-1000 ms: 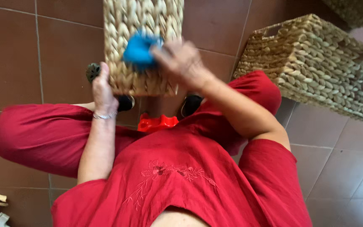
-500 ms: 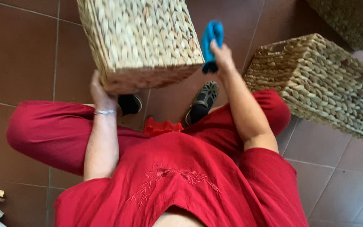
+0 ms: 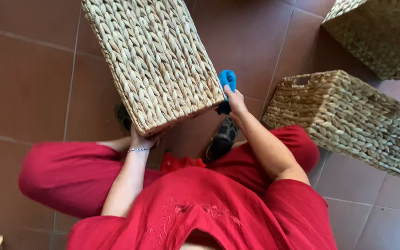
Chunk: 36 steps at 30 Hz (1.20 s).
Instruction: The person sits on the floor and wipes woven water-hyacinth storage baskets one at a time with a blue cloth, turning each basket to clean its sides, lid and handle areas, then sets it aside and picks up the next basket.
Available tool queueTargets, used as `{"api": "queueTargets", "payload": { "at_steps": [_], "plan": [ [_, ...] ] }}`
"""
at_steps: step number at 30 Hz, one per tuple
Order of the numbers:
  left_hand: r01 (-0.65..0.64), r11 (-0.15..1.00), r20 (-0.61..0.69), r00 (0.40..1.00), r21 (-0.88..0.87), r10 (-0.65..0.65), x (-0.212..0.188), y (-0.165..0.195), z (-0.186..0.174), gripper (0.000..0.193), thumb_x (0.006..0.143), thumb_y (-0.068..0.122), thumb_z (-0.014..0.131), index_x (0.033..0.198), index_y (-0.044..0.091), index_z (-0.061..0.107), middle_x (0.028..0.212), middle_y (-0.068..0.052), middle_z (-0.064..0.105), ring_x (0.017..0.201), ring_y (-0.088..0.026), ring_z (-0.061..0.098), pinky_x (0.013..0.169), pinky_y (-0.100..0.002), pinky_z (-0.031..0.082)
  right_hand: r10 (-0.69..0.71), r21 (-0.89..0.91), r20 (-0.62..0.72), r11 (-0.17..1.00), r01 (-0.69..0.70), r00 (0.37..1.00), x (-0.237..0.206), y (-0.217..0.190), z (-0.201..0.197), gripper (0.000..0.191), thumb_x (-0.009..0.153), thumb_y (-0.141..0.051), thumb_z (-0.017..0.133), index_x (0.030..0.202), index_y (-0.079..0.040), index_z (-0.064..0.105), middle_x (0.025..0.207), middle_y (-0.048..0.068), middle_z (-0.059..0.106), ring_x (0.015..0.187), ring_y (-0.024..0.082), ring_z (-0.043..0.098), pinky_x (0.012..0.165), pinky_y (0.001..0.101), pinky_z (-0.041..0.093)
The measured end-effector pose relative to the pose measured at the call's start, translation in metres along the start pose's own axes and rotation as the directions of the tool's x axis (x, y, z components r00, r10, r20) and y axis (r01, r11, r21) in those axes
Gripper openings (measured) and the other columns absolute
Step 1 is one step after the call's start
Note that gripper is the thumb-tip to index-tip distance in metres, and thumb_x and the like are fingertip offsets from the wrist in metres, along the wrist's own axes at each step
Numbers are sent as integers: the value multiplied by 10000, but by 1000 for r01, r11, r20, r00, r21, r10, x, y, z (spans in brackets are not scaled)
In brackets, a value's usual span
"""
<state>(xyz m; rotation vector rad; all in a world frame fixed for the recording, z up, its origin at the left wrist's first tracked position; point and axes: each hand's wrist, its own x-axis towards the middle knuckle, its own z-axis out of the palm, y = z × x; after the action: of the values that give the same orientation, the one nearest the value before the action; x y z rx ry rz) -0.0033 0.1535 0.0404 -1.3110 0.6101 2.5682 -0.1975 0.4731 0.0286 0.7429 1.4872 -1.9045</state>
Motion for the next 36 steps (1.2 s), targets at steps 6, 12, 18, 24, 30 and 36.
{"api": "queueTargets", "payload": {
  "at_steps": [6, 12, 18, 24, 30, 36],
  "plan": [
    [-295, 945, 148, 938, -142, 315, 120, 84, 99, 671, 975, 587, 517, 1509, 189, 436, 1508, -123, 490, 1420, -372, 435, 1125, -652, 441, -349, 95, -42, 931, 351, 936, -1, -84, 26, 431, 1019, -355, 611, 1290, -32, 518, 963, 81, 638, 749, 204, 694, 571, 448, 661],
    [-385, 878, 140, 889, -286, 436, 197, 160, 238, 943, 785, 620, 625, 1567, 260, 240, 1638, -65, 215, 1427, -451, 366, 1103, -681, 326, -340, 123, -29, 932, 341, 940, -48, -107, 52, 449, 1016, -366, 607, 1285, -21, 508, 971, 90, 640, 710, 200, 692, 563, 426, 645],
    [-569, 804, 209, 777, -171, 594, 175, 198, 234, 919, 875, 583, 596, 1598, 262, 127, 1656, -36, 92, 1361, -434, 603, 1200, -671, 318, -326, 141, -9, 936, 324, 945, -104, -89, 38, 493, 1005, -382, 620, 1310, -10, 510, 1001, 118, 661, 805, 197, 718, 603, 418, 658],
    [-343, 938, 183, 920, -48, 346, 138, 126, 186, 425, 934, 376, 677, 1233, 79, 612, 1196, -132, 657, 1056, -324, 711, 968, -545, 575, -352, 211, -44, 911, 353, 935, -186, -79, -2, 497, 999, -377, 650, 1310, -10, 525, 991, 156, 692, 795, 242, 732, 629, 405, 648],
    [-272, 910, 451, 886, 313, 110, 66, -37, 204, 223, 987, 288, 661, 1112, 105, 682, 1029, -112, 723, 952, -267, 712, 899, -487, 587, -612, 299, -317, 661, 689, 725, -275, -71, -139, 456, 982, -286, 768, 1289, -11, 573, 1024, 132, 681, 797, 247, 709, 639, 436, 634],
    [-105, 756, 452, 851, 646, -267, -26, -185, 258, 308, 962, 354, 661, 1179, 141, 615, 1084, -69, 701, 988, -227, 687, 851, -456, 577, -616, 119, -670, 461, 880, 414, -356, -28, -357, 473, 1007, -195, 791, 1388, -34, 562, 1102, 66, 692, 869, 161, 674, 728, 326, 577]
  ]
}}
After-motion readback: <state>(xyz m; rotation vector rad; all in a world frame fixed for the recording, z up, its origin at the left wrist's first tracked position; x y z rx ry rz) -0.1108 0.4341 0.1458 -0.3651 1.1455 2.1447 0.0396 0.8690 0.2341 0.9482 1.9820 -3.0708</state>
